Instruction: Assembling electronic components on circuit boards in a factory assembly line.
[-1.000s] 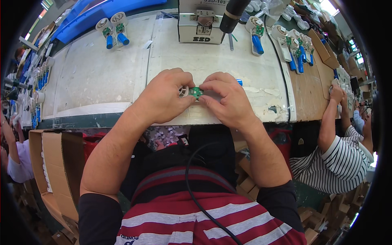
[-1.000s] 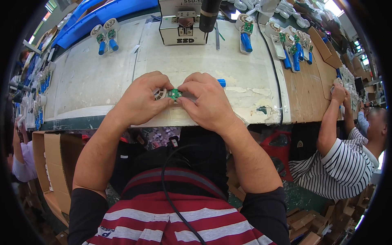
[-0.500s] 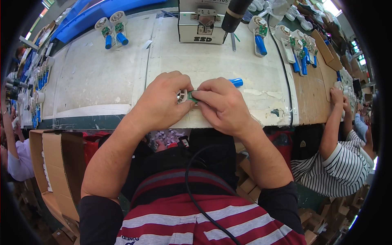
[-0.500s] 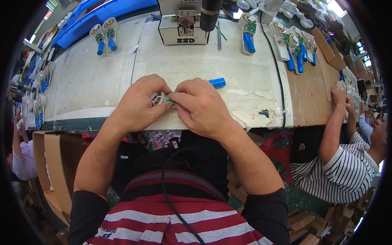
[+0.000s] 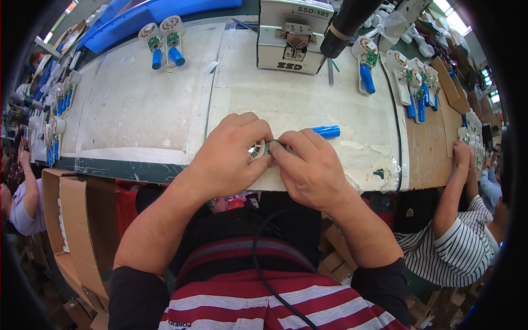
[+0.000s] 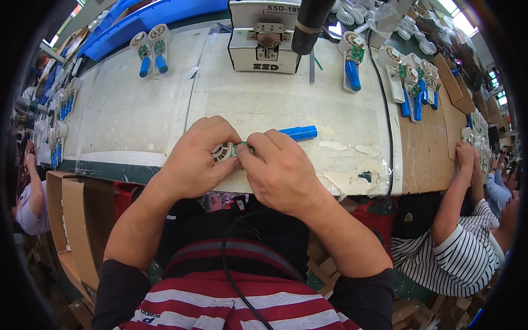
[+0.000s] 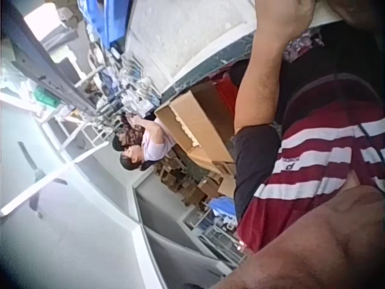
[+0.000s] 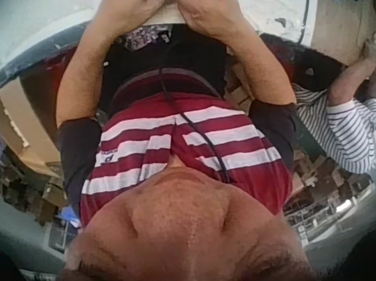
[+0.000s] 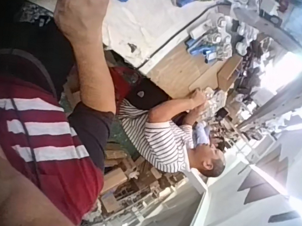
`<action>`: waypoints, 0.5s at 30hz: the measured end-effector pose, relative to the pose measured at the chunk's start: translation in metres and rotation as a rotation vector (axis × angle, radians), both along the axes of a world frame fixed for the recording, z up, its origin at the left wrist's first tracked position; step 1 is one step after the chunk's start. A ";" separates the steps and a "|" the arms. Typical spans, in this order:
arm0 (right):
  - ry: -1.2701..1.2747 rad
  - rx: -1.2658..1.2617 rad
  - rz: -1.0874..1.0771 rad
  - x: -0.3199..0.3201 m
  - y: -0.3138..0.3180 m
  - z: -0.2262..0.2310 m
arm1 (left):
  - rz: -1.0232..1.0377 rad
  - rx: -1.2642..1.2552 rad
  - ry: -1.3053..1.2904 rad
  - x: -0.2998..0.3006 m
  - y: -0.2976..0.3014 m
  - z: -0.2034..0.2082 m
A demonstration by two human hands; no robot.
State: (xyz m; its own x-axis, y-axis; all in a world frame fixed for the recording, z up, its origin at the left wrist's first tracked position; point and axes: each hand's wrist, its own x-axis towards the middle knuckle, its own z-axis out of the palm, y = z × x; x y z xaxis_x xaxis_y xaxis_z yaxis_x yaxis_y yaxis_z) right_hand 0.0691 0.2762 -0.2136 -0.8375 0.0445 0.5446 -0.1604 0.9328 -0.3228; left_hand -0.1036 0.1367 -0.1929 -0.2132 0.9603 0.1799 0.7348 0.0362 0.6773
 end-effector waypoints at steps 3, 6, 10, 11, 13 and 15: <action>-0.019 -0.024 -0.007 0.000 -0.002 0.002 | -0.004 -0.010 -0.024 -0.002 -0.001 0.002; -0.033 -0.045 -0.014 0.002 -0.003 0.002 | -0.005 0.010 -0.020 -0.001 -0.002 0.001; -0.039 -0.094 -0.020 0.004 -0.004 0.002 | 0.005 0.016 -0.022 -0.001 -0.004 -0.002; -0.039 -0.094 -0.017 0.004 -0.004 0.002 | 0.005 0.036 -0.017 -0.001 -0.005 -0.003; -0.029 -0.061 -0.017 0.003 -0.005 0.004 | 0.005 0.056 -0.013 -0.002 -0.005 -0.003; -0.050 -0.059 -0.010 0.002 -0.005 0.007 | -0.038 0.024 -0.013 -0.003 -0.004 0.000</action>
State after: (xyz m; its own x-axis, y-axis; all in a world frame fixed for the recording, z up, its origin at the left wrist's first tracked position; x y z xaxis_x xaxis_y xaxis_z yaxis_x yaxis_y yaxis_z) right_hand 0.0712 0.2714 -0.2065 -0.8627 0.0837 0.4987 -0.1336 0.9135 -0.3843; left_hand -0.1069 0.1326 -0.1926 -0.1793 0.9631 0.2008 0.7262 -0.0081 0.6874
